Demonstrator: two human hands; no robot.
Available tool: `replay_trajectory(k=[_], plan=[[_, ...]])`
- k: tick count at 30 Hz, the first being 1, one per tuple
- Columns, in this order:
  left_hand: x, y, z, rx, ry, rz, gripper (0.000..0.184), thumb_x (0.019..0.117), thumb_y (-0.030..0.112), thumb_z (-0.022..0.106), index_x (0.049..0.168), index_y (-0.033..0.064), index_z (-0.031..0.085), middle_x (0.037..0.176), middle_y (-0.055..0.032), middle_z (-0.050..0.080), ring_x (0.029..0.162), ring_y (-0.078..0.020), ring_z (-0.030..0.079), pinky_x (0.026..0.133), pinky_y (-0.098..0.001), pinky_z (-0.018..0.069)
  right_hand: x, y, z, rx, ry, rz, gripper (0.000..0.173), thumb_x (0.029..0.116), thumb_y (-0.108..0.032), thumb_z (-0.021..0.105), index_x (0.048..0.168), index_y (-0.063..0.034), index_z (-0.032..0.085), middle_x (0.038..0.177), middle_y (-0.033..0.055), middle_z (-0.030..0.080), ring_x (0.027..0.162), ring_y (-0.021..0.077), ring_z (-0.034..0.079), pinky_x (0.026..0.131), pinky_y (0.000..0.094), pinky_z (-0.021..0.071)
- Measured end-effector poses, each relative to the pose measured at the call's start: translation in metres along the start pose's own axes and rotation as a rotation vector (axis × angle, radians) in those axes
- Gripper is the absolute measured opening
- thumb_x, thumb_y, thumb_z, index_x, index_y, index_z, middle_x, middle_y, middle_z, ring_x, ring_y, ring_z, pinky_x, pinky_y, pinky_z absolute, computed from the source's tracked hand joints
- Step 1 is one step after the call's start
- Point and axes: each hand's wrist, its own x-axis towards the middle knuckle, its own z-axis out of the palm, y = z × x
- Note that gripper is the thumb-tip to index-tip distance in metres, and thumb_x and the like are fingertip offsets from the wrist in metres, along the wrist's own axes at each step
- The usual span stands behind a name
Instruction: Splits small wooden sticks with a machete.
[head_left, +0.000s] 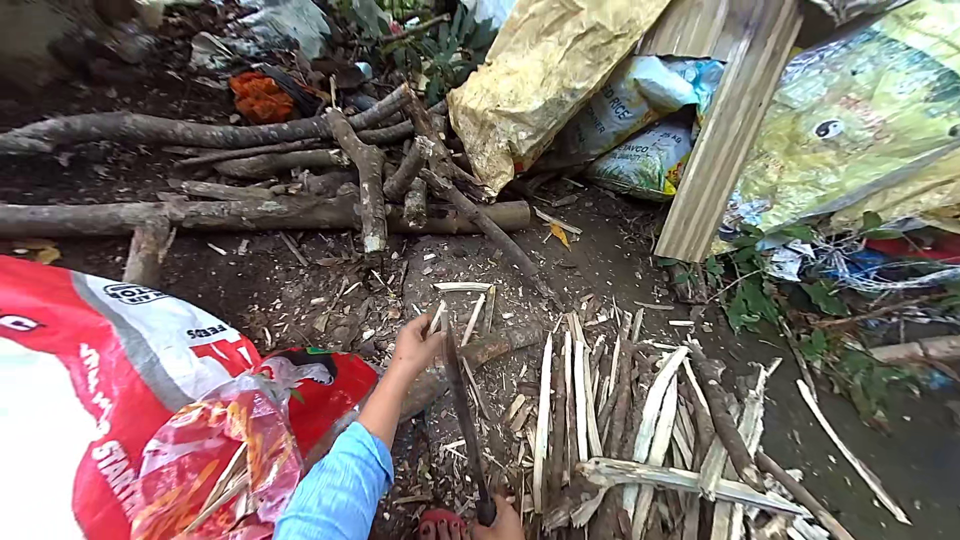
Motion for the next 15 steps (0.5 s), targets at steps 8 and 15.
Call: replay_trajectory(k=[8,15], plan=[[-0.016,-0.056,0.022,-0.004,0.055,-0.049,0.025,0.0965,0.005,0.067,0.116,-0.0097,0.066,0.108,-0.0221,0.070,0.099,-0.0266,0.069,0.095,-0.0418,0.0537,-0.040,-0.026,-0.021,-0.004,0.173,-0.056,0.048,0.0829,-0.008,0.074,0.123,0.0135,0.061,0.094,0.0282,0.069,0.084,0.0381,0.069,0.082,0.0568,0.0550],[-0.021,-0.060,0.037,-0.028,0.047,0.015,0.024,0.0982,0.003,0.062,0.119,-0.0081,0.068,0.112,-0.0219,0.071,0.102,-0.0259,0.069,0.096,-0.0401,0.0535,-0.053,-0.045,-0.032,-0.016,0.230,-0.194,0.043,0.0776,-0.006,0.073,0.116,0.0123,0.063,0.078,0.0186,0.065,0.068,0.0275,0.063,0.068,0.0485,0.0531]])
